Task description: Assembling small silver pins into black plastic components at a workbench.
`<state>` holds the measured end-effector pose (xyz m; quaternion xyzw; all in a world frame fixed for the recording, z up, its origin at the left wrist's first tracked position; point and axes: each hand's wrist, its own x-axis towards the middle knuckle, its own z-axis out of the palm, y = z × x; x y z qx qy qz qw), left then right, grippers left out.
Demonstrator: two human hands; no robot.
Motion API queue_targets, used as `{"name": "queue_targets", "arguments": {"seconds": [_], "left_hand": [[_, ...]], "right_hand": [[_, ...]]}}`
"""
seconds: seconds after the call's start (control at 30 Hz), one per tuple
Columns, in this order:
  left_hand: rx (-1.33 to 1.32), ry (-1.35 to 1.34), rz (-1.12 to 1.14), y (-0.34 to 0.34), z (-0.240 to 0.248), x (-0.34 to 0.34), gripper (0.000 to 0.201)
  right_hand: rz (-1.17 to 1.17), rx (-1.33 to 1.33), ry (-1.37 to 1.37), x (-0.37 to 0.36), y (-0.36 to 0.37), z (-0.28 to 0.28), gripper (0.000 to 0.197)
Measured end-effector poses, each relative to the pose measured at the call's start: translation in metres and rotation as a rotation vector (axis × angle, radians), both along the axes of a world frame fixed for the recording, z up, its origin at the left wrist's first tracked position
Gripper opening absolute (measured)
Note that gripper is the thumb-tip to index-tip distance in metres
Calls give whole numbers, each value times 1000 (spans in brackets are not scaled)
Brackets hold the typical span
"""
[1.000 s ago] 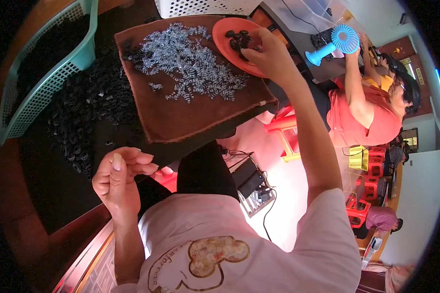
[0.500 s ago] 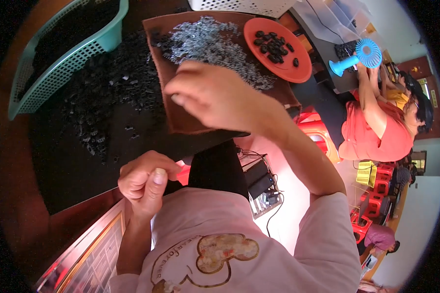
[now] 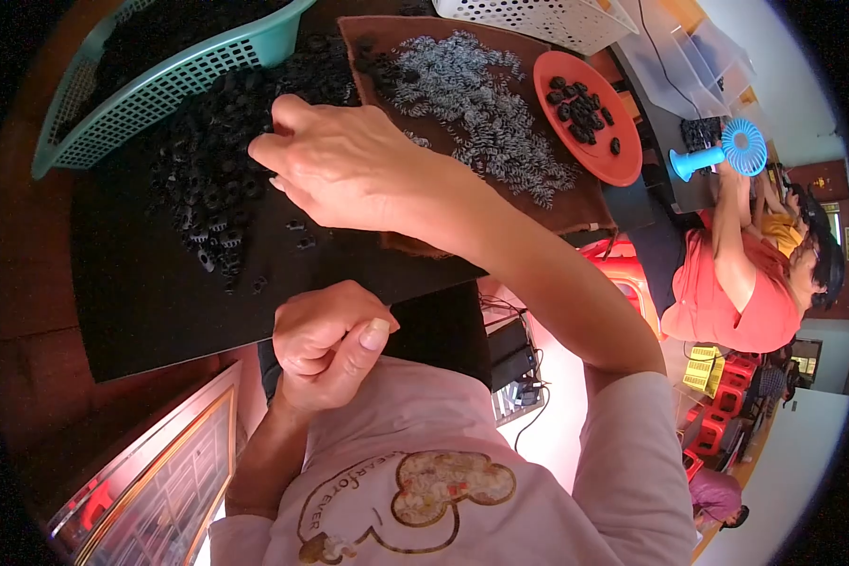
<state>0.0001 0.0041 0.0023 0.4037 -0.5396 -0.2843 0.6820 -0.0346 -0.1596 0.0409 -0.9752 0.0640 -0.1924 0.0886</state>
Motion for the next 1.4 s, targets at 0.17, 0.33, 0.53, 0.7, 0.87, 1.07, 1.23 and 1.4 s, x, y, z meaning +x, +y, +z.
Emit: {"name": "queue_targets", "arguments": {"seconds": [0.17,0.33,0.53,0.7,0.87,1.07,1.23,1.4], "left_hand": [[40,26,3,2,2,2,16],[56,45,-2,1,2,1,16],[62,29,8,1,2,1,16],[67,6,9,1,1,2,15],[60,44,15,2,2,1,13],[257,525,7,3,7,0,23],[296,539,34,-4,7,2,38],[257,595,39,-3,5,-1,27]], "right_hand": [[-10,-46,126,1,4,5,26],[18,-27,75,-3,0,9,15],[6,-55,109,8,-2,3,8],[16,-60,149,2,0,4,9],[42,42,-22,-16,-1,11,16],[64,137,-197,-49,13,24,17],[94,308,-120,-72,41,30,23],[89,531,-183,-91,37,31,30]]}}
